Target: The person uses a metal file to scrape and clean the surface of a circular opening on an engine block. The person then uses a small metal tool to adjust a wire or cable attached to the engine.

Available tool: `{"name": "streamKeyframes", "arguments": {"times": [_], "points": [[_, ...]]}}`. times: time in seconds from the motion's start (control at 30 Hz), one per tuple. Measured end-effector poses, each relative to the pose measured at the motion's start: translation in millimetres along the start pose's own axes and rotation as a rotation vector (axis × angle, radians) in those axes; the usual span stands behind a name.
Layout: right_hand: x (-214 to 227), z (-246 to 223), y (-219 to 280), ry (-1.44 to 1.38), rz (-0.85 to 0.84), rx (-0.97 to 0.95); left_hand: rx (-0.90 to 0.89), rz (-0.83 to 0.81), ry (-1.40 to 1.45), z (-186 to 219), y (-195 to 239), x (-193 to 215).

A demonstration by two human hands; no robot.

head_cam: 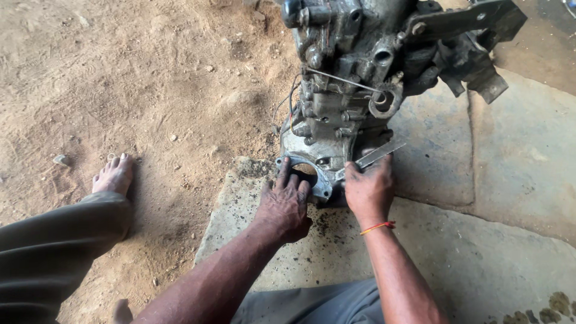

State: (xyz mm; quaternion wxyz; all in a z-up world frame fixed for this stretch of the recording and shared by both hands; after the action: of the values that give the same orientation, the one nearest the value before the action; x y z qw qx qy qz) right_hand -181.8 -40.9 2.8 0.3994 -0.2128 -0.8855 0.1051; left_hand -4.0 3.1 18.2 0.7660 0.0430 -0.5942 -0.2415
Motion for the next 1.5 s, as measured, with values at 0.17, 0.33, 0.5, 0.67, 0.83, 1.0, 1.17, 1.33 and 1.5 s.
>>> {"name": "streamKeyframes", "arguments": {"times": [0.17,0.33,0.5,0.67,0.83,1.0,1.17,1.33,1.5], "points": [[-12.8,3.0,3.4,-0.002,-0.048,0.038,-0.007,0.009,-0.011,-1.9,-5.4,-7.6],[-8.5,4.4,2.7,-0.304,-0.129,-0.023,-0.002,0.024,0.028,-2.5,-7.5,-7.2],[3.6,7.3,-5.0,-0.829,-0.169,-0.094,-0.002,-0.021,0.029,0.1,2.5,0.3],[24.8,1.3,-8.8,-1.020,-0.188,-0.250,-0.019,0.002,0.015,-5.0,-13.9,-17.9],[34.2,2.1,-17.0,-1.219,-0.200,-0.468,-0.012,0.081,0.016,-9.5,-24.9,-30.1],[29.5,10.9,-19.3,-1.212,-0.119,-0.376,0.007,-0.044,0.000,-1.6,-6.0,-5.4],[26.7,2.0,-11.9,-0.773,0.086,-0.039,0.002,-0.045,-0.027,1.1,-1.6,-2.3],[23.8,-19.4,-0.8,-0.208,0.171,0.293,0.003,0.010,-0.003,-0.6,-6.8,-6.4],[26.6,-14.4,0.5,-0.642,0.036,0.104,0.012,-0.039,0.001,2.6,0.9,1.5]]}}
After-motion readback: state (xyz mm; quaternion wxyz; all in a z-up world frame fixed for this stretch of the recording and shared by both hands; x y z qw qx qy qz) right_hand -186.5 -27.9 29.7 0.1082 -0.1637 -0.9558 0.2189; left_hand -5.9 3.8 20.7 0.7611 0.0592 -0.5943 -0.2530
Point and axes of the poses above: each hand's wrist, its own y-axis away from the middle knuckle, its own x-axis out of the back of the hand, z = x × y, the point moved 1 cm from there along -y, towards the middle knuckle
